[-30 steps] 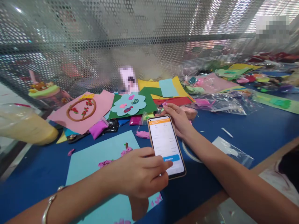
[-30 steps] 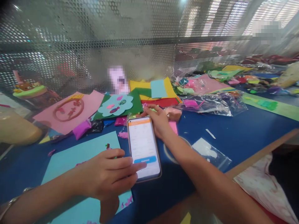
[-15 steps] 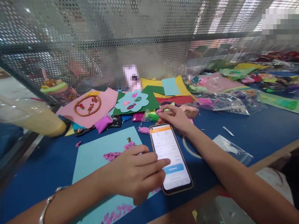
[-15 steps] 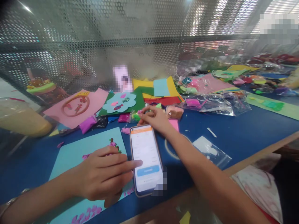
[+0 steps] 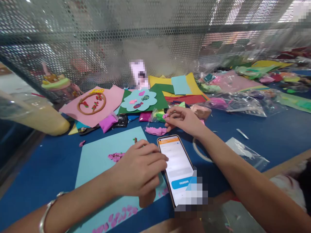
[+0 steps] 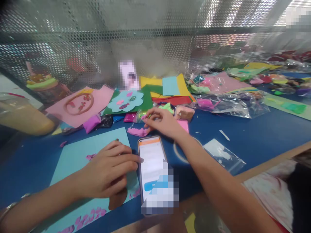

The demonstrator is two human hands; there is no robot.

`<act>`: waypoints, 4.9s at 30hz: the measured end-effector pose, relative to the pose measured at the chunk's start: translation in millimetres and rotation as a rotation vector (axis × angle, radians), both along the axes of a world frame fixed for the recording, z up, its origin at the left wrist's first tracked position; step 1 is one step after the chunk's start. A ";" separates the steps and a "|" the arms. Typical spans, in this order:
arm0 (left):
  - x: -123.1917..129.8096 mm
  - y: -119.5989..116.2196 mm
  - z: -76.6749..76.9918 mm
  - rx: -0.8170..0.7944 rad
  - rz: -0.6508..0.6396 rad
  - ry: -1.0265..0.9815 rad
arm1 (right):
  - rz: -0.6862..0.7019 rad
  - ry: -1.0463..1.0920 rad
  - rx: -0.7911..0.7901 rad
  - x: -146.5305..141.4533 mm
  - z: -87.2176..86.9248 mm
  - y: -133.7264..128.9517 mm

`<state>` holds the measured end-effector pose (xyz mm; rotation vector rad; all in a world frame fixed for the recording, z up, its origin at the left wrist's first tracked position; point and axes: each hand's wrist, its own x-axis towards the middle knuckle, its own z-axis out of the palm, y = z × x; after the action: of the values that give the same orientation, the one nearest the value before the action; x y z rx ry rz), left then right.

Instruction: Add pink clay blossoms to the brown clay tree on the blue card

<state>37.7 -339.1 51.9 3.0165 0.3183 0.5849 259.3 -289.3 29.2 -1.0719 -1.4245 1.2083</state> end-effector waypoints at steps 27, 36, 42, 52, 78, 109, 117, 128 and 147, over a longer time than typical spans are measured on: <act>2.8 4.5 -8.2 -0.121 0.078 -0.048 | -0.035 0.050 0.066 -5.5 2.0 -4.6; 4.8 2.3 -12.1 -0.156 0.042 -0.005 | -0.015 0.034 0.085 -5.6 1.7 -4.3; 4.8 1.0 -9.0 -0.139 0.024 -0.063 | -0.023 0.033 0.076 -5.2 2.1 -4.3; 5.7 0.5 -7.1 -0.173 0.066 -0.035 | -0.011 0.037 0.082 -4.7 2.8 -4.5; 7.5 6.2 -6.3 -0.174 0.148 0.054 | -0.033 0.020 0.079 -4.7 4.6 -4.0; 8.1 5.6 -8.4 -0.193 0.168 0.050 | -0.059 0.034 0.055 -4.4 4.5 -3.7; 6.0 0.6 -8.4 -0.186 0.037 -0.080 | -0.057 0.055 0.061 -4.8 3.7 -3.1; 7.9 0.7 -11.6 -0.204 -0.015 -0.113 | -0.048 0.067 0.060 -4.7 4.2 -3.4; 7.6 1.7 -9.8 -0.269 0.133 0.013 | -0.051 0.066 0.061 -4.6 4.2 -3.3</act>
<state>45.3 -337.4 42.2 2.7567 0.5535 0.4865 254.7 -292.5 33.4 -1.0119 -1.3663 1.1467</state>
